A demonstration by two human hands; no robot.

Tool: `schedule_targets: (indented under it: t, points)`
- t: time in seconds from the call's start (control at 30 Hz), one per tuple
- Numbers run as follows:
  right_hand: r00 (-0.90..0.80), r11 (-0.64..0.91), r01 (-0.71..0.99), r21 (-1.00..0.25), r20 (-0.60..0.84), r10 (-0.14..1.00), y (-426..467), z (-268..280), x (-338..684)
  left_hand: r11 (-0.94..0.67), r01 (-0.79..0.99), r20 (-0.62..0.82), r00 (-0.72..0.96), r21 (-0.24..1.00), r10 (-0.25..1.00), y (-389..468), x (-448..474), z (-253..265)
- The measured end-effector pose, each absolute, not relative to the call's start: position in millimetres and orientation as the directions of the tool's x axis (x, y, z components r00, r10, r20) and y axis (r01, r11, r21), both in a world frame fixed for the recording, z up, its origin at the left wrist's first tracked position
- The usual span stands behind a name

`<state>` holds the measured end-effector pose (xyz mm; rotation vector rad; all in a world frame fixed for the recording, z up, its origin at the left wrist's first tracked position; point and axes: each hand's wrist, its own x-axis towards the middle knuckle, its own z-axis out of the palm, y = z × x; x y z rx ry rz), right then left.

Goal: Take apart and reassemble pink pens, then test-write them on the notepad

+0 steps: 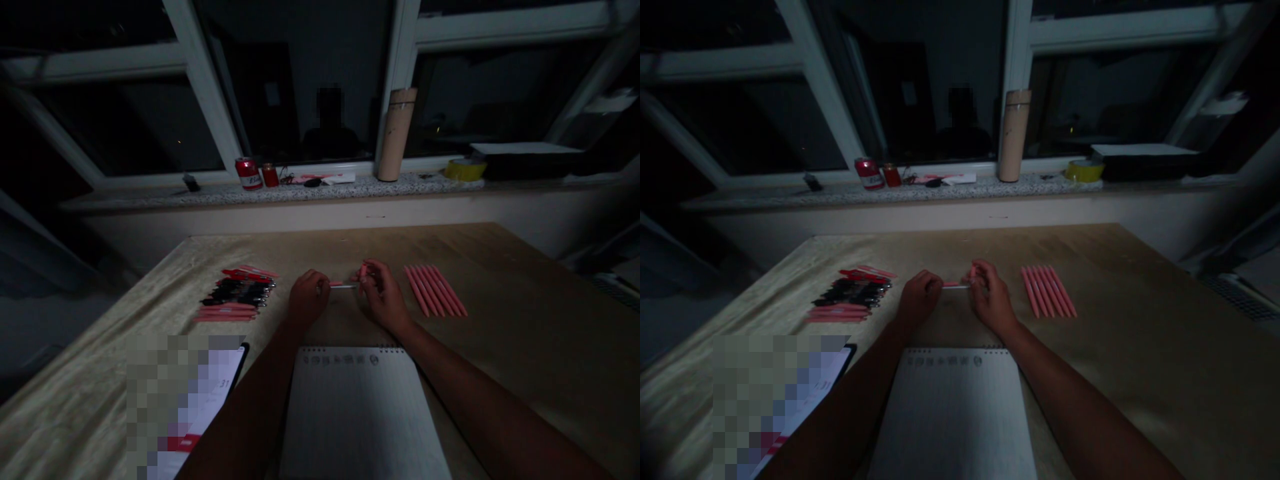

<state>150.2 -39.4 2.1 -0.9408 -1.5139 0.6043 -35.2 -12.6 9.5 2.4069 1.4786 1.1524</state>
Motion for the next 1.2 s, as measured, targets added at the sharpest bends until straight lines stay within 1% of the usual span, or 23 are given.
schedule_targets:
  t: [0.17, 0.3, 0.37, 0.53, 0.7, 0.87, 1.03, 1.2]
  points:
    - [0.087, 0.541, 0.204, -0.816, 0.566, 0.82, -37, 1, 150, -0.531, 0.725, 0.552, 0.249, 0.438, 0.796, -12, -35, 9]
    - [0.003, 0.495, 0.284, -0.821, 0.517, 0.856, -36, 1, 151, -0.52, 0.738, 0.549, 0.243, 0.431, 0.799, -13, -34, 9]
    - [0.002, 0.478, 0.283, -0.831, 0.499, 0.866, -37, 2, 150, -0.521, 0.739, 0.549, 0.245, 0.428, 0.799, -12, -34, 9]
    - [0.038, 0.504, 0.177, -0.846, 0.517, 0.855, -36, 0, 149, -0.525, 0.74, 0.559, 0.245, 0.42, 0.792, -11, -34, 8]
    - [0.087, 0.451, 0.019, -0.893, 0.45, 0.889, -30, -3, 153, -0.542, 0.734, 0.555, 0.271, 0.41, 0.787, -12, -34, 10]
    - [0.124, 0.388, -0.03, -0.921, 0.382, 0.916, -25, -6, 156, -0.544, 0.734, 0.555, 0.275, 0.406, 0.785, -13, -33, 11]
    - [0.138, 0.359, -0.085, -0.93, 0.345, 0.928, -23, -9, 157, -0.551, 0.731, 0.56, 0.28, 0.402, 0.78, -13, -33, 10]
    - [0.136, 0.368, -0.053, -0.928, 0.359, 0.923, -24, -9, 156, -0.546, 0.739, 0.545, 0.29, 0.396, 0.787, -13, -34, 9]
